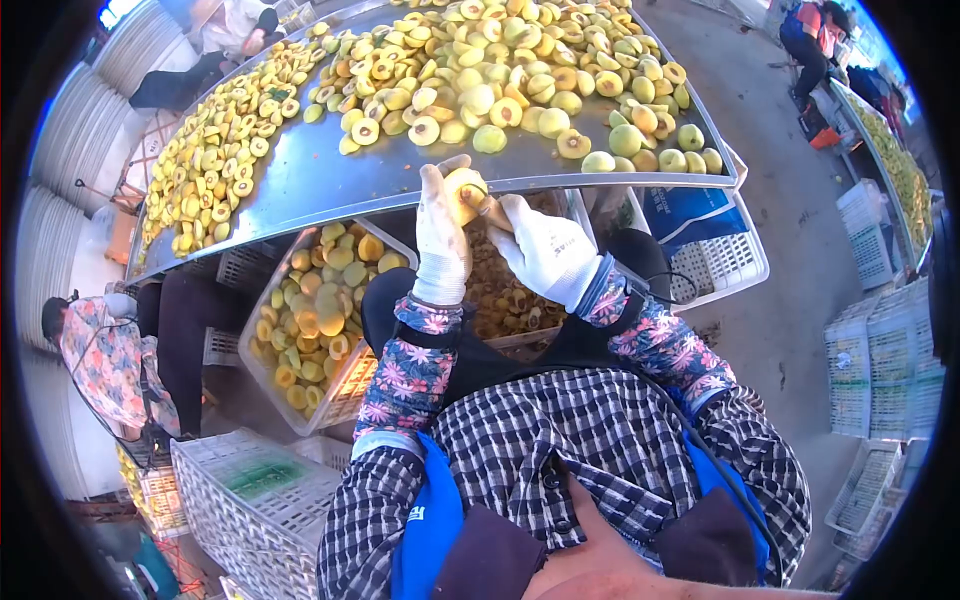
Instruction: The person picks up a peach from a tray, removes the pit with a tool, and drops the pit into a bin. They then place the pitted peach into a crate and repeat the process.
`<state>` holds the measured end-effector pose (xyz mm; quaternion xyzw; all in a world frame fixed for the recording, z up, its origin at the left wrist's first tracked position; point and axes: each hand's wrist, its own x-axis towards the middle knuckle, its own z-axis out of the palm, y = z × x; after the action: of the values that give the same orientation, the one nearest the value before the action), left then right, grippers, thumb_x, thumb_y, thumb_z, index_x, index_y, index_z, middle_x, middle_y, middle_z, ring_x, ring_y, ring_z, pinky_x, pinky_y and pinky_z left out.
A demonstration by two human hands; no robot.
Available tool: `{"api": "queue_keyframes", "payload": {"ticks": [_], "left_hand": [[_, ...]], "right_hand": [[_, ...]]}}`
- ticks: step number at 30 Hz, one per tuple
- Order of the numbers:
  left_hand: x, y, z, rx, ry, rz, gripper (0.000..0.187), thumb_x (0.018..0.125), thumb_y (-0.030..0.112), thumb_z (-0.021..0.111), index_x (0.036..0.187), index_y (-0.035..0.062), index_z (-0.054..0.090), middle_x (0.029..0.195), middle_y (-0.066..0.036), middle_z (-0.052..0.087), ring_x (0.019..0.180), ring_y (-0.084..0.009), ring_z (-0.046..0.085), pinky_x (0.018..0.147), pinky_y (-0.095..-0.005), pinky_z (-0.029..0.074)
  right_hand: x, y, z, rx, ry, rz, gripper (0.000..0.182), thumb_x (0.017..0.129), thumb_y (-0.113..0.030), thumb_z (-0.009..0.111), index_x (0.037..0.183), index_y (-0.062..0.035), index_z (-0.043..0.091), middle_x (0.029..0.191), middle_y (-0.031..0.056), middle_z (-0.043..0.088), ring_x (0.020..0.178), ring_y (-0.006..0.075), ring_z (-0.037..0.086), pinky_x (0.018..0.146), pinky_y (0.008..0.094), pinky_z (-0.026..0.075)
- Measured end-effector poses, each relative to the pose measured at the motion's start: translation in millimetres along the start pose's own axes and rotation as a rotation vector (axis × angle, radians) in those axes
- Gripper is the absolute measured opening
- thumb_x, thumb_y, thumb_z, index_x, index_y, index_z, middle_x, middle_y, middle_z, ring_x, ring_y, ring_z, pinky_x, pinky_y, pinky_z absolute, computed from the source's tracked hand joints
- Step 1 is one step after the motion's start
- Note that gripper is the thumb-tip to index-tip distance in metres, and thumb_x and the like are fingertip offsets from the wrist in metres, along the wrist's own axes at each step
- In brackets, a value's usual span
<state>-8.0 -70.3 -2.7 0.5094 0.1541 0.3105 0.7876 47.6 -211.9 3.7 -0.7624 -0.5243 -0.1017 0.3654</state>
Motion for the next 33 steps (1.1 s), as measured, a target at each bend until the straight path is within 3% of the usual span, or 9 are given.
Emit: {"api": "queue_keyframes", "payload": {"ticks": [10,15,19,22,23,24,25,28,33], "left_hand": [[-10.0,-5.1,5.4,-0.445,0.003,-0.223,0.044,0.093,0.043,0.055,0.109,0.0022,0.052,0.100,-0.014,0.061,0.091,-0.0277,0.063,0.082,-0.0400,0.052],[-5.1,-4.4,2.4,-0.328,-0.155,-0.275,0.040,0.093,0.039,0.056,0.104,0.0012,0.056,0.097,-0.015,0.063,0.082,-0.0279,0.064,0.076,-0.0402,0.054],[0.4,-13.6,6.8,-0.226,-0.087,-0.275,0.040,0.093,0.039,0.055,0.106,0.0013,0.056,0.098,-0.015,0.063,0.081,-0.0277,0.064,0.074,-0.0396,0.055],[8.4,-19.0,-17.3,-0.190,0.011,-0.158,0.042,0.095,0.038,0.053,0.109,-0.0015,0.056,0.102,-0.015,0.063,0.086,-0.0289,0.064,0.078,-0.0415,0.054],[4.2,-7.0,-36.6,0.428,-0.127,0.321,0.041,0.096,0.034,0.051,0.112,-0.0042,0.055,0.103,-0.016,0.063,0.084,-0.0279,0.064,0.080,-0.0392,0.054],[-5.9,20.7,-42.9,0.690,-0.125,0.516,0.036,0.096,0.026,0.051,0.116,-0.0040,0.054,0.104,-0.015,0.063,0.088,-0.0266,0.064,0.082,-0.0364,0.052],[5.9,26.8,-70.8,0.621,0.111,0.300,0.025,0.095,0.021,0.053,0.105,0.0009,0.063,0.094,-0.009,0.066,0.082,-0.0154,0.063,0.075,-0.0275,0.050],[15.0,71.0,-124.2,1.537,0.392,-0.032,0.042,0.086,0.032,0.064,0.116,0.0022,0.060,0.120,-0.020,0.056,0.109,-0.0326,0.056,0.092,-0.0385,0.045],[73.8,43.1,-97.5,1.516,0.050,0.348,0.052,0.082,0.032,0.067,0.124,0.0039,0.053,0.123,-0.020,0.054,0.114,-0.0352,0.052,0.097,-0.0401,0.042]], "right_hand": [[-11.5,13.9,6.3,0.296,-0.226,0.075,0.032,0.091,-0.025,0.054,0.111,-0.0019,0.046,0.077,0.0259,0.061,0.068,0.0405,0.062,0.059,0.0459,0.049],[-6.2,7.7,-21.9,1.447,-0.620,0.829,0.038,0.096,-0.044,0.049,0.109,-0.0085,0.052,0.056,-0.0043,0.040,0.038,0.0046,0.033,0.035,0.0186,0.024],[-18.1,21.8,-17.4,1.868,-0.785,0.940,0.041,0.096,-0.047,0.046,0.105,-0.0078,0.053,0.055,-0.0033,0.040,0.037,0.0066,0.034,0.034,0.0205,0.025],[-31.4,25.7,-26.7,1.351,-0.615,0.893,0.039,0.097,-0.046,0.047,0.104,-0.0079,0.053,0.055,-0.0040,0.040,0.037,0.0054,0.035,0.034,0.0198,0.025],[-41.0,40.9,-19.0,1.002,-0.645,0.796,0.038,0.096,-0.042,0.049,0.105,-0.0053,0.052,0.056,0.0005,0.043,0.042,0.0161,0.046,0.041,0.0269,0.038],[-64.4,66.4,2.1,0.441,-0.398,0.184,0.037,0.093,-0.038,0.051,0.104,-0.0029,0.050,0.064,0.0113,0.054,0.060,0.0317,0.059,0.058,0.0368,0.047],[-68.2,64.9,-10.7,0.373,-0.503,0.332,0.036,0.093,-0.037,0.052,0.103,-0.0023,0.049,0.069,0.0158,0.057,0.069,0.0364,0.059,0.065,0.0397,0.047],[-68.8,59.3,-36.3,0.422,-0.682,0.616,0.032,0.092,-0.035,0.052,0.098,-0.0031,0.049,0.080,0.0223,0.061,0.080,0.0389,0.062,0.070,0.0425,0.046],[-66.6,61.8,-28.2,0.424,-0.631,0.553,0.032,0.093,-0.035,0.051,0.096,-0.0029,0.048,0.078,0.0227,0.060,0.081,0.0400,0.061,0.071,0.0443,0.046]]}}
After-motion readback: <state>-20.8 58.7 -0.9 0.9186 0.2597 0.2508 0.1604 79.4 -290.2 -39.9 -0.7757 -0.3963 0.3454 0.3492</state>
